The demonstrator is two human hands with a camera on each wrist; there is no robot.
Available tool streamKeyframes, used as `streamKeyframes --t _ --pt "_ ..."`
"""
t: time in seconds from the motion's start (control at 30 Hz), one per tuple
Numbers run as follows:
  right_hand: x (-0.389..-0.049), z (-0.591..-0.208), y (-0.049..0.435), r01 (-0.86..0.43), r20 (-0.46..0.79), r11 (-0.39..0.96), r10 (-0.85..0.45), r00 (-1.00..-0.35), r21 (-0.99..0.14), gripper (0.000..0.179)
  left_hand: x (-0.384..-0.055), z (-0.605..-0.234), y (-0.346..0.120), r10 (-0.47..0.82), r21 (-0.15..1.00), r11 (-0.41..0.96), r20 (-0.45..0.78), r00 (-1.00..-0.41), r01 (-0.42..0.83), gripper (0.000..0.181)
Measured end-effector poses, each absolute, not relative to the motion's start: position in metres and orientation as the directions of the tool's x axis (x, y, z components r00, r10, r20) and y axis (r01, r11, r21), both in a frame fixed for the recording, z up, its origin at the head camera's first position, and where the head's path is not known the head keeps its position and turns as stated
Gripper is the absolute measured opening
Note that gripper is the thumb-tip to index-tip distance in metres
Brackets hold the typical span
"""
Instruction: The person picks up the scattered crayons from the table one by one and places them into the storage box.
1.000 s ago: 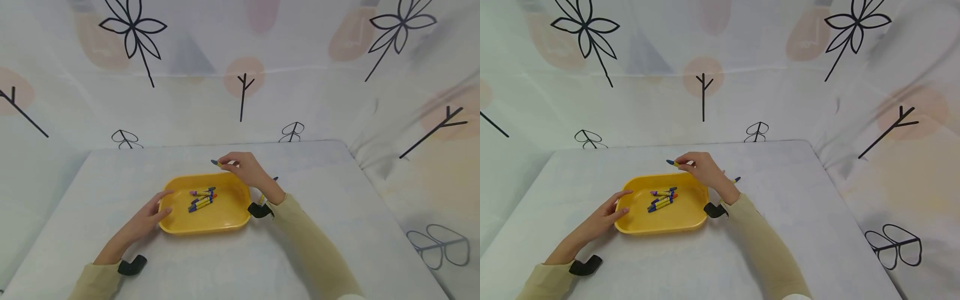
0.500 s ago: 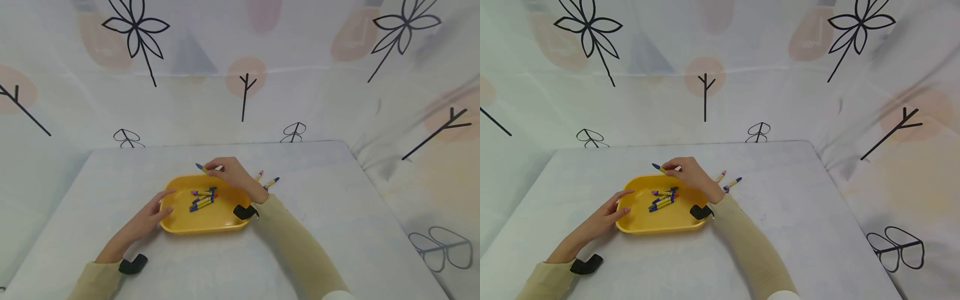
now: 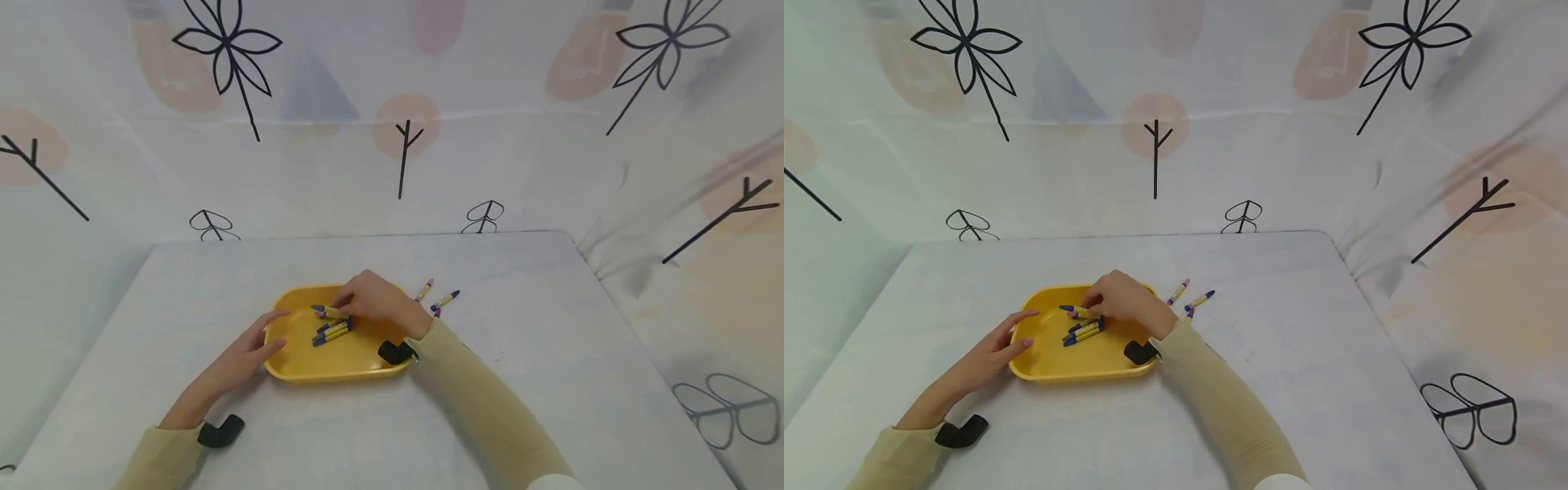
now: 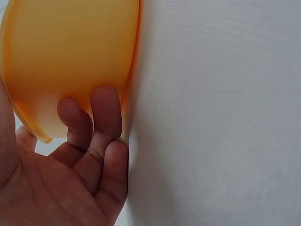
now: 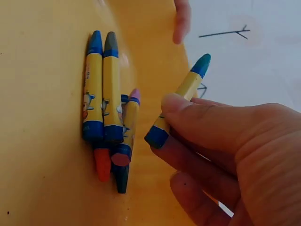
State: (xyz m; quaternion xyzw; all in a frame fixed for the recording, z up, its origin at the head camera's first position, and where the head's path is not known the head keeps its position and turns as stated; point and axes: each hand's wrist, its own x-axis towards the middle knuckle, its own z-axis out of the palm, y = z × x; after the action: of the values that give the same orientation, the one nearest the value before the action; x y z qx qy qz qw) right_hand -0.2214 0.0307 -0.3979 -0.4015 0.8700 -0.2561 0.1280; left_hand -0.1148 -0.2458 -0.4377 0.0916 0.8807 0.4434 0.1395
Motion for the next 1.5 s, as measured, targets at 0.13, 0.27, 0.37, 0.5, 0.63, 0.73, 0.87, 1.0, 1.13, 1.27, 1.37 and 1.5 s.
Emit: streamKeyframes --t 0.13,0.27,0.37,0.5,0.63,0.73,0.87,1.0,1.13,1.27,1.37,1.5 --pt "-0.220 -0.400 0.029 -0.656 -0.048 0.571 -0.771 -0.635 -0.493 0.015 -0.115 -0.437 -0.245 0.278 0.797 0.603 -0.169 -0.946 0.034 0.054" --pt "-0.219 -0.400 0.029 -0.661 -0.061 0.575 -0.775 -0.629 -0.482 0.013 -0.115 -0.436 -0.244 0.279 0.804 0.594 -0.177 -0.944 0.024 0.055" --pt "-0.219 -0.400 0.029 -0.671 -0.053 0.573 -0.778 -0.626 -0.471 0.013 -0.115 -0.435 -0.244 0.280 0.807 0.590 -0.179 -0.943 0.022 0.055" --pt "-0.220 -0.402 0.030 -0.671 -0.042 0.568 -0.777 -0.628 -0.477 0.012 -0.115 -0.435 -0.244 0.283 0.806 0.591 -0.175 -0.943 0.028 0.055" --pt "-0.222 -0.403 0.031 -0.649 -0.040 0.561 -0.772 -0.635 -0.514 0.014 -0.116 -0.436 -0.244 0.285 0.806 0.591 -0.168 -0.944 0.035 0.055" --pt "-0.222 -0.402 0.032 -0.619 -0.038 0.554 -0.762 -0.647 -0.558 0.015 -0.117 -0.437 -0.243 0.288 0.810 0.586 -0.166 -0.943 0.036 0.055" --pt "-0.221 -0.395 0.035 -0.573 -0.026 0.529 -0.748 -0.663 -0.626 0.017 -0.117 -0.438 -0.242 0.289 0.812 0.582 -0.170 -0.942 0.032 0.055" --pt "-0.218 -0.383 0.044 -0.535 0.003 0.490 -0.736 -0.677 -0.688 0.020 -0.115 -0.438 -0.242 0.291 0.810 0.586 -0.169 -0.942 0.036 0.055" --pt "-0.216 -0.370 0.062 -0.531 0.055 0.479 -0.705 -0.707 -0.699 0.022 -0.115 -0.437 -0.242 0.298 0.808 0.588 -0.168 -0.940 0.042 0.055" --pt "-0.217 -0.363 0.083 -0.531 0.107 0.494 -0.654 -0.749 -0.689 0.021 -0.113 -0.434 -0.244 0.298 0.809 0.586 -0.164 -0.940 0.044 0.055" --pt "-0.218 -0.364 0.099 -0.511 0.125 0.512 -0.612 -0.781 -0.690 0.021 -0.112 -0.434 -0.246 0.296 0.810 0.585 -0.160 -0.942 0.046 0.056" --pt "-0.220 -0.372 0.128 -0.471 0.128 0.565 -0.540 -0.832 -0.677 0.020 -0.113 -0.436 -0.246 0.302 0.804 0.592 -0.154 -0.941 0.058 0.055"
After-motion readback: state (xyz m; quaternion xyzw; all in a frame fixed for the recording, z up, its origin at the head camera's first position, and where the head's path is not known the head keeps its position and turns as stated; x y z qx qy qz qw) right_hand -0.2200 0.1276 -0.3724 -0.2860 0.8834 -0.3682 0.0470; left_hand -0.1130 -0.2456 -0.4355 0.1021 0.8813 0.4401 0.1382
